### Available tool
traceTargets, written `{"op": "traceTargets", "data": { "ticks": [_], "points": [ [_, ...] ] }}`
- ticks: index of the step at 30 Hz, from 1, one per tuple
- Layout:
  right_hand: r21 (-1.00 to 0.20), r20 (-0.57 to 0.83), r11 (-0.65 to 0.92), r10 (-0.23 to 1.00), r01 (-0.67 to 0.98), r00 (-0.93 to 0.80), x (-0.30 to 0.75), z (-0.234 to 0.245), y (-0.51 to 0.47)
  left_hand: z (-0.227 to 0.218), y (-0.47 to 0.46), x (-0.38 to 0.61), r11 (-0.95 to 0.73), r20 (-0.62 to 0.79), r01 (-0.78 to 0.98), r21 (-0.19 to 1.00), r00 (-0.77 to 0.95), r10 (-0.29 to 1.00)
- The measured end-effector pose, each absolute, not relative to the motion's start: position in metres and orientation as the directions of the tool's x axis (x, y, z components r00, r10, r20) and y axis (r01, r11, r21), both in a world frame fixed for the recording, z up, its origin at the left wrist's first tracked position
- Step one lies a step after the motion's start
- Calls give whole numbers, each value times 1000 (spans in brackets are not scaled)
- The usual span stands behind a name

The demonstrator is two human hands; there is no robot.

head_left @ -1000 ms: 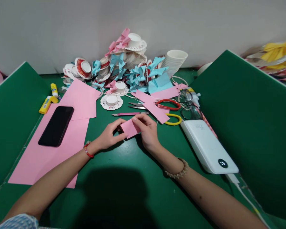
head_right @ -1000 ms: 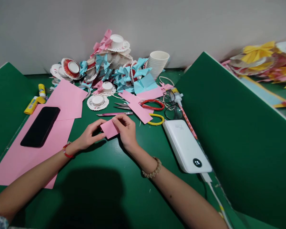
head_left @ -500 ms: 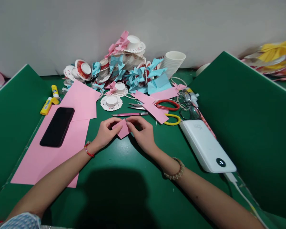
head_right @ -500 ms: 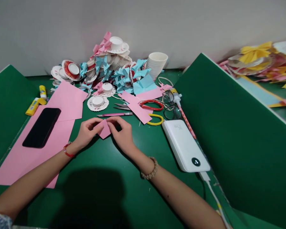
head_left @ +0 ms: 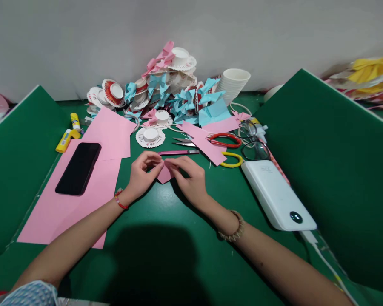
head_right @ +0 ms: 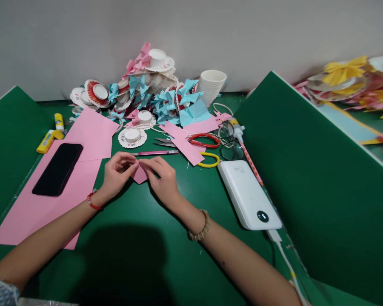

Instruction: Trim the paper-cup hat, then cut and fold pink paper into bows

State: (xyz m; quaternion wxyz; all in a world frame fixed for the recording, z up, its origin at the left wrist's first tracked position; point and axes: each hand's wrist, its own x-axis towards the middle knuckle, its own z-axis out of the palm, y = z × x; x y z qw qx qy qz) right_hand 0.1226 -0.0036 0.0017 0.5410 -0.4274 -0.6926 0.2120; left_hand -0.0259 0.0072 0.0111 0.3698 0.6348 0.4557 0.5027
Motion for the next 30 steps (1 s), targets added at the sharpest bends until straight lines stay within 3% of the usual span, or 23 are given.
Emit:
{"op": "traceTargets", "data": {
  "ticks": [7,16,25,30],
  "points": [
    [-729,608,587,791,352,-61,123,-1,-3,15,4,-25,-408,413,292,865,46,909],
    [-697,619,599,780,394,-91,124,-3,-2,13,2,-27,-457,456,322,829,82,886],
    [-643,655,626,748,441,-106,125,-2,-2,14,2,-24,-666,670,449,596,180,720],
    [-617,675,641,729,457,-110,125,-2,-3,13,2,-24,-693,717,522,497,203,667]
  ]
}}
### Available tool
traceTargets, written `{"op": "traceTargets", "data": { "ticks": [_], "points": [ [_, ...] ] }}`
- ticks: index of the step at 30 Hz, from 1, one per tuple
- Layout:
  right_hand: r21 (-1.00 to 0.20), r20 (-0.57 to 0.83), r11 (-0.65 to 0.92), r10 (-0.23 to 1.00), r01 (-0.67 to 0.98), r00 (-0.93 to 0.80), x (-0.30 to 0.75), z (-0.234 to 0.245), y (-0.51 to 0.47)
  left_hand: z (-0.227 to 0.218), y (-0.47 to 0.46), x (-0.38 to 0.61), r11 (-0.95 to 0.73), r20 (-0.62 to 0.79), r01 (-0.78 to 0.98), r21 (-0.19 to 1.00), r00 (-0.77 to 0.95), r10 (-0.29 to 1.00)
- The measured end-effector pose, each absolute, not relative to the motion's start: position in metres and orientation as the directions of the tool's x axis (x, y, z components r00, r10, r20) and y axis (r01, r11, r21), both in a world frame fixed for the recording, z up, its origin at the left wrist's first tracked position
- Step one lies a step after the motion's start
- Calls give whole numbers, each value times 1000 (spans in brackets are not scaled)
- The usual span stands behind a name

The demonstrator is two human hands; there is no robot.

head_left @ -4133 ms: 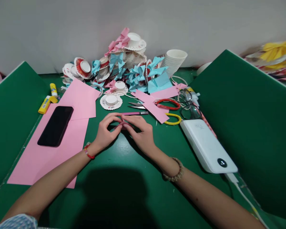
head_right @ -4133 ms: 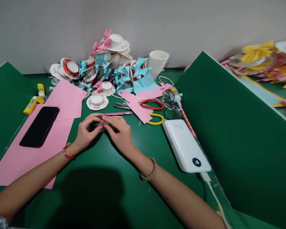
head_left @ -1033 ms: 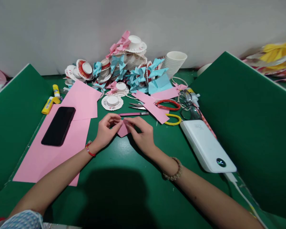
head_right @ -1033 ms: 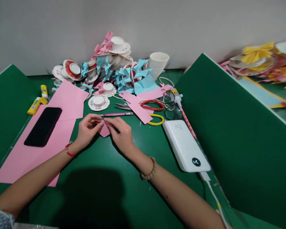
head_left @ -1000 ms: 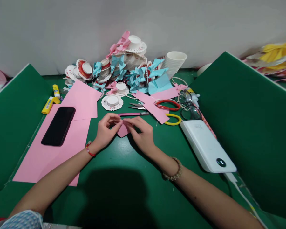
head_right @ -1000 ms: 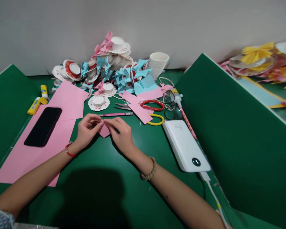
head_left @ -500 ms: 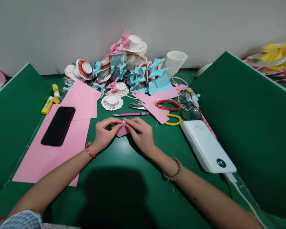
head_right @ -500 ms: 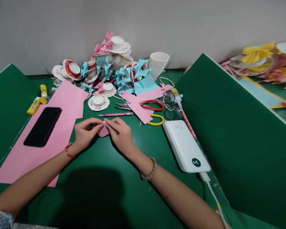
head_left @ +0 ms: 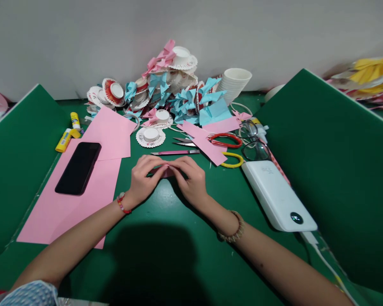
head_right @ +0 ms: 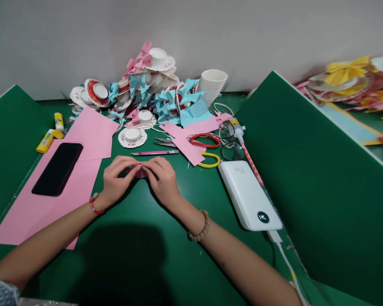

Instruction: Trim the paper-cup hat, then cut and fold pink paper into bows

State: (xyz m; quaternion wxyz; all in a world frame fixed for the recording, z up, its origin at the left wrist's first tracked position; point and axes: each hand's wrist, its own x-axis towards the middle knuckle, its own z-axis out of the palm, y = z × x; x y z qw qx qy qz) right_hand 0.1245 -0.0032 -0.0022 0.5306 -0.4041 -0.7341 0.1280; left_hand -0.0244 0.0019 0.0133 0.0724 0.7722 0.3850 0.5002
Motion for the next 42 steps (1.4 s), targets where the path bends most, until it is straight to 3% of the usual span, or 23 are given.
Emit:
{"op": "traceTargets", "data": {
  "ticks": [17,23,31,37,42],
  "points": [
    [-491,736,686,656,537,-165,123,-2,-6,12,-1,-24,-777,787,508,370,273,553],
    [-596,722,661,689,456,-55,123,1,-6,10,0,-25,-703,659,462,541,287,695],
    [-687,653,612,756,392,-34,122,3,-6,15,5,-27,-418,318,398,817,294,901],
    [-733,600,580,797,356,-64,124,6,-6,16,8,-28,-321,193,337,885,363,912],
    [-818,532,506,846,273,29,126,8,-5,14,10,-28,-311,198,297,903,353,914]
  ]
}}
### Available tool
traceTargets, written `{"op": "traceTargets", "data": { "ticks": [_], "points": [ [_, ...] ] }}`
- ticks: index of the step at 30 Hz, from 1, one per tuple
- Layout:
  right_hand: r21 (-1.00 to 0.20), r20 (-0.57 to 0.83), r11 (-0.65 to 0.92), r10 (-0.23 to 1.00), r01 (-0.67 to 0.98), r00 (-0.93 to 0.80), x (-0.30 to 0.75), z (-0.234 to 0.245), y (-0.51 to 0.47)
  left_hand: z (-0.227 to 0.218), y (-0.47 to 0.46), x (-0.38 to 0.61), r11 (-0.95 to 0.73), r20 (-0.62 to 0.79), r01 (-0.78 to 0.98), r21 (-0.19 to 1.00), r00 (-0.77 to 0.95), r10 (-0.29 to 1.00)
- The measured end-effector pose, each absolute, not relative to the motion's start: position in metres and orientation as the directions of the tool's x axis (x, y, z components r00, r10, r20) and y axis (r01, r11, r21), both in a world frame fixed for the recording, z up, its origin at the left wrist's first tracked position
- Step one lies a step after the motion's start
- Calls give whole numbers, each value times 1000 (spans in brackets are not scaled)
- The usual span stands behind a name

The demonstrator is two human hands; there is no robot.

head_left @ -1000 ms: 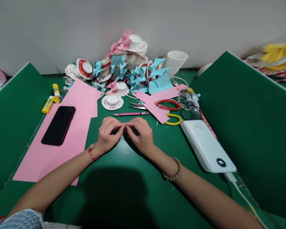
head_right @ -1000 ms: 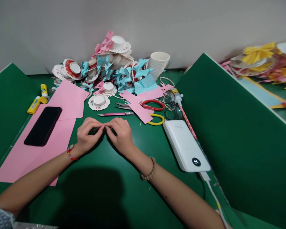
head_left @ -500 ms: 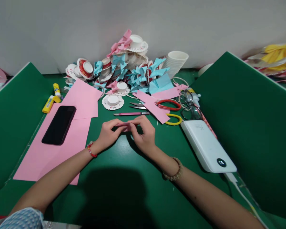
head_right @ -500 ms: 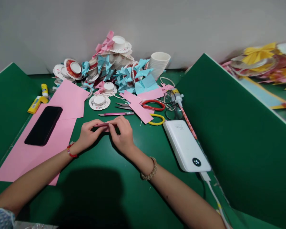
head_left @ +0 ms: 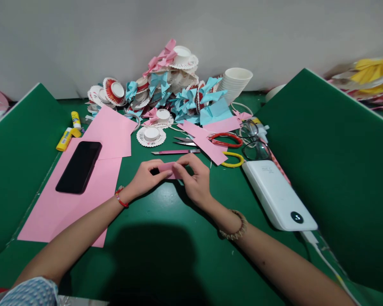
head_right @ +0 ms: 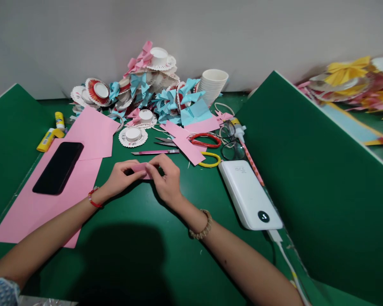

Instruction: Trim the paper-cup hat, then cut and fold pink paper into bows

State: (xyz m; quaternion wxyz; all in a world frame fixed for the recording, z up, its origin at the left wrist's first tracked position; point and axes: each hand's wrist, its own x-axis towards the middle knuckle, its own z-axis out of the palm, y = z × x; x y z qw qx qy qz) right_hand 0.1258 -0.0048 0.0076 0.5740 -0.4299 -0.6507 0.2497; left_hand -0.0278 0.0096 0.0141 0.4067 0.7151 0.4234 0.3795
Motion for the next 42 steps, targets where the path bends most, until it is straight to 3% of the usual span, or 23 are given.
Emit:
{"op": "traceTargets", "data": {
  "ticks": [5,10,13,18,24,30,35,42],
  "points": [
    [-941,322,305,940,146,116,124,4,0,13,11,-27,-310,271,256,915,178,946],
    [-936,241,286,946,207,-214,119,2,-1,10,14,-29,-231,247,198,953,-64,967],
    [-931,234,285,945,229,-228,119,2,-1,7,18,-31,-196,203,144,970,-31,979],
    [-975,207,218,966,53,-154,118,-2,-1,6,19,-30,-220,228,133,966,-54,972],
    [-977,212,211,968,-23,-135,118,-5,0,6,16,-29,-166,167,42,985,-12,986],
    [-976,218,218,976,-4,-21,120,-3,0,6,15,-26,-139,150,-70,988,182,972],
    [-947,300,309,948,85,-105,121,0,-2,6,16,-28,-146,147,-13,989,107,983],
    [-933,329,327,944,152,-10,122,4,-4,11,14,-29,-236,231,34,971,106,967]
  ]
}}
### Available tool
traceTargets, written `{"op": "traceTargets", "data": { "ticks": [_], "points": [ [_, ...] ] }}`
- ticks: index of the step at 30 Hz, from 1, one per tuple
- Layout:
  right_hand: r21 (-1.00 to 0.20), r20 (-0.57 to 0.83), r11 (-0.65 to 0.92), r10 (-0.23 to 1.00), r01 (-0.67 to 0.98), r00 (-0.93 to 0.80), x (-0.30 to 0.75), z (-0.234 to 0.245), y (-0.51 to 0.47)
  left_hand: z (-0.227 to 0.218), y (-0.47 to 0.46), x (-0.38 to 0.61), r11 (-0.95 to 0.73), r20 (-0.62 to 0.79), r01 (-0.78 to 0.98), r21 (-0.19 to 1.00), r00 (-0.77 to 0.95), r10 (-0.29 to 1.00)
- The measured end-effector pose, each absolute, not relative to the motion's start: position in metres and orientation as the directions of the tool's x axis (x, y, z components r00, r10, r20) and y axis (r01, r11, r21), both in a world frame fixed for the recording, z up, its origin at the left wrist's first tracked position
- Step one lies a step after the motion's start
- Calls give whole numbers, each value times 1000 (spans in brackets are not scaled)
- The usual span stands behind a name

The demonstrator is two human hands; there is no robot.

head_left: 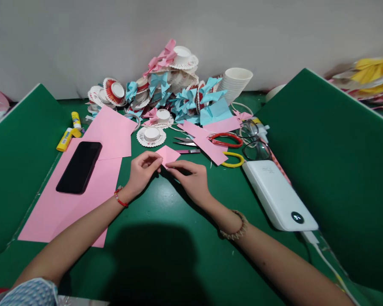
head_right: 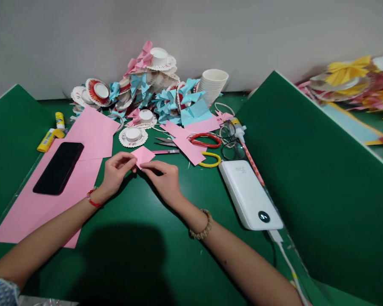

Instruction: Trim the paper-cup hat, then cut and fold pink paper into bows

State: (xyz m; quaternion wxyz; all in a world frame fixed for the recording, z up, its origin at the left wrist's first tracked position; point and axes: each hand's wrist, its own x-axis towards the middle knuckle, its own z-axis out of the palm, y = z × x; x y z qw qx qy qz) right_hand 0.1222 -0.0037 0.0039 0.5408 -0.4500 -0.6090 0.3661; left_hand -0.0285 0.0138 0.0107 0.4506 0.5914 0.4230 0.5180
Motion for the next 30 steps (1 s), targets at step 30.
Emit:
{"op": "traceTargets", "data": {
  "ticks": [30],
  "points": [
    [-896,430,428,903,117,-5,123,4,0,14,8,-29,-468,458,227,854,98,884]
  ]
}}
